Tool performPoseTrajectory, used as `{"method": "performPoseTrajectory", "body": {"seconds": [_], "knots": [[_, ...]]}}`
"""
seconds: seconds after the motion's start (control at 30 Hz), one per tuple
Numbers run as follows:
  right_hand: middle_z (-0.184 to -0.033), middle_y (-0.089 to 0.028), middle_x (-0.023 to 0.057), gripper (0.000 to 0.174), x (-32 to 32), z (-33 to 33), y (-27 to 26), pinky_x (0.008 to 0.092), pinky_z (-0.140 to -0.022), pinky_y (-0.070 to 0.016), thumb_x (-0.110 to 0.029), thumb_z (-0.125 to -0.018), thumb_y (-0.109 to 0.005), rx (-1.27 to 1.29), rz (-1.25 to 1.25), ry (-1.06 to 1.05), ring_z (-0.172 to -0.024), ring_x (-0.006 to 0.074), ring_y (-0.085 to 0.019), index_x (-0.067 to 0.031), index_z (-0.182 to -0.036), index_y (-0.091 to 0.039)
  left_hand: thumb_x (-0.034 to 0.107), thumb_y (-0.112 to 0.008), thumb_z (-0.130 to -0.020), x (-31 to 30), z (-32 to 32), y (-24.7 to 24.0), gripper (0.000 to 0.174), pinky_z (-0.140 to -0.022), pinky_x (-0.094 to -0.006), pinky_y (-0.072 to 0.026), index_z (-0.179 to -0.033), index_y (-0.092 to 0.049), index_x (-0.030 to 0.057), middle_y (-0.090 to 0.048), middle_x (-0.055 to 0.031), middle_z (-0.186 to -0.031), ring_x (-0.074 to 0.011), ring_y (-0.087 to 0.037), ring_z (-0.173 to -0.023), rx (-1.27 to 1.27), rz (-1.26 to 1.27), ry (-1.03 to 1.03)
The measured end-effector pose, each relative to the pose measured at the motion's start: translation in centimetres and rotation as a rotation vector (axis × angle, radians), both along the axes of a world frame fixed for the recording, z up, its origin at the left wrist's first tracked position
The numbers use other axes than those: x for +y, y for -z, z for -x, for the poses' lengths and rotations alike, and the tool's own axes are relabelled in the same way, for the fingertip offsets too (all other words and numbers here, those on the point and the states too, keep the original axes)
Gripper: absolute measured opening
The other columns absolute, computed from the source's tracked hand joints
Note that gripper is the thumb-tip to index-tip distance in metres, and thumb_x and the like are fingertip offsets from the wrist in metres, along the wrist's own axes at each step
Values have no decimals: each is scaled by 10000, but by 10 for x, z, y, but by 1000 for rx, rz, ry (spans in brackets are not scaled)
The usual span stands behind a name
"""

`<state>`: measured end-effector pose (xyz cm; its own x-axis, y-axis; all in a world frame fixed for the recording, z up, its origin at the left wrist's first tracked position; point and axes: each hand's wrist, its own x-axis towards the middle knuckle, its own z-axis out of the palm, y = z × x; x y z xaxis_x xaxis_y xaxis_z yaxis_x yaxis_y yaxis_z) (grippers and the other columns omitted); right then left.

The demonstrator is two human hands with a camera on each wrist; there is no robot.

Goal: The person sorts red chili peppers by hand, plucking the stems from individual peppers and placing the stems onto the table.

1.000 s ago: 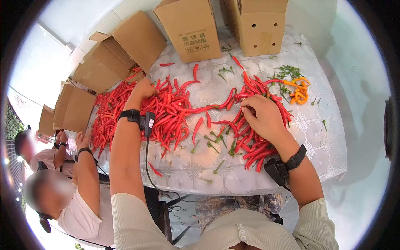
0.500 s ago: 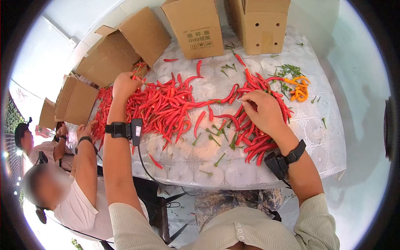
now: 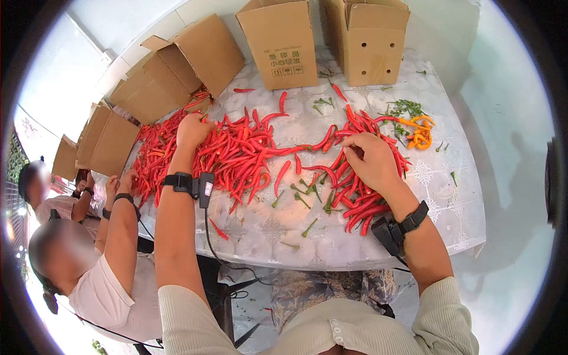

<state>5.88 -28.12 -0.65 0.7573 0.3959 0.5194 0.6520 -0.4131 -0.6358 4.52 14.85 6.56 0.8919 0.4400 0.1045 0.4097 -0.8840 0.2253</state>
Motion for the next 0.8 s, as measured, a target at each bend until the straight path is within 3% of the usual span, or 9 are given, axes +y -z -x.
{"method": "performPoseTrajectory", "body": {"seconds": [0.2,0.4,0.5,0.67,0.8], "knots": [[-901,-672,127,114,1,-1,0,407,-739,-517,-111,-827,-657,13,0,-15,-827,309,-652,-55,-924,-672,367,-743,-684,8,-22,25,508,-904,-443,-514,-991,-707,-37,-671,-268,-1051,-387,-652,-1031,67,-188,38],[-897,-670,128,108,0,1,-4,413,-731,-516,-111,-833,-650,-5,15,-20,-817,314,-651,-52,-921,-668,317,-723,-664,3,-27,15,476,-923,-442,-508,-993,-711,-27,-665,-271,-1063,-383,-640,-1057,179,-187,13],[-898,-668,129,108,2,0,-1,410,-728,-514,-112,-833,-649,-37,3,-20,-812,315,-650,-52,-921,-667,309,-717,-678,0,-24,15,464,-917,-445,-512,-1003,-710,-23,-665,-266,-1073,-376,-641,-1060,240,-205,127],[-901,-668,126,111,1,0,-2,402,-720,-512,-114,-833,-653,-3,9,-23,-815,311,-647,-55,-926,-668,329,-709,-702,12,-37,41,463,-915,-452,-509,-1027,-709,-1,-668,-252,-1092,-366,-646,-1059,109,-219,-50],[-901,-669,120,116,-2,1,-4,392,-719,-510,-113,-832,-661,13,-18,-3,-817,298,-647,-58,-934,-670,331,-697,-725,1,-26,18,442,-924,-463,-502,-1036,-714,18,-666,-249,-1101,-380,-638,-1070,47,-175,-99]]}}
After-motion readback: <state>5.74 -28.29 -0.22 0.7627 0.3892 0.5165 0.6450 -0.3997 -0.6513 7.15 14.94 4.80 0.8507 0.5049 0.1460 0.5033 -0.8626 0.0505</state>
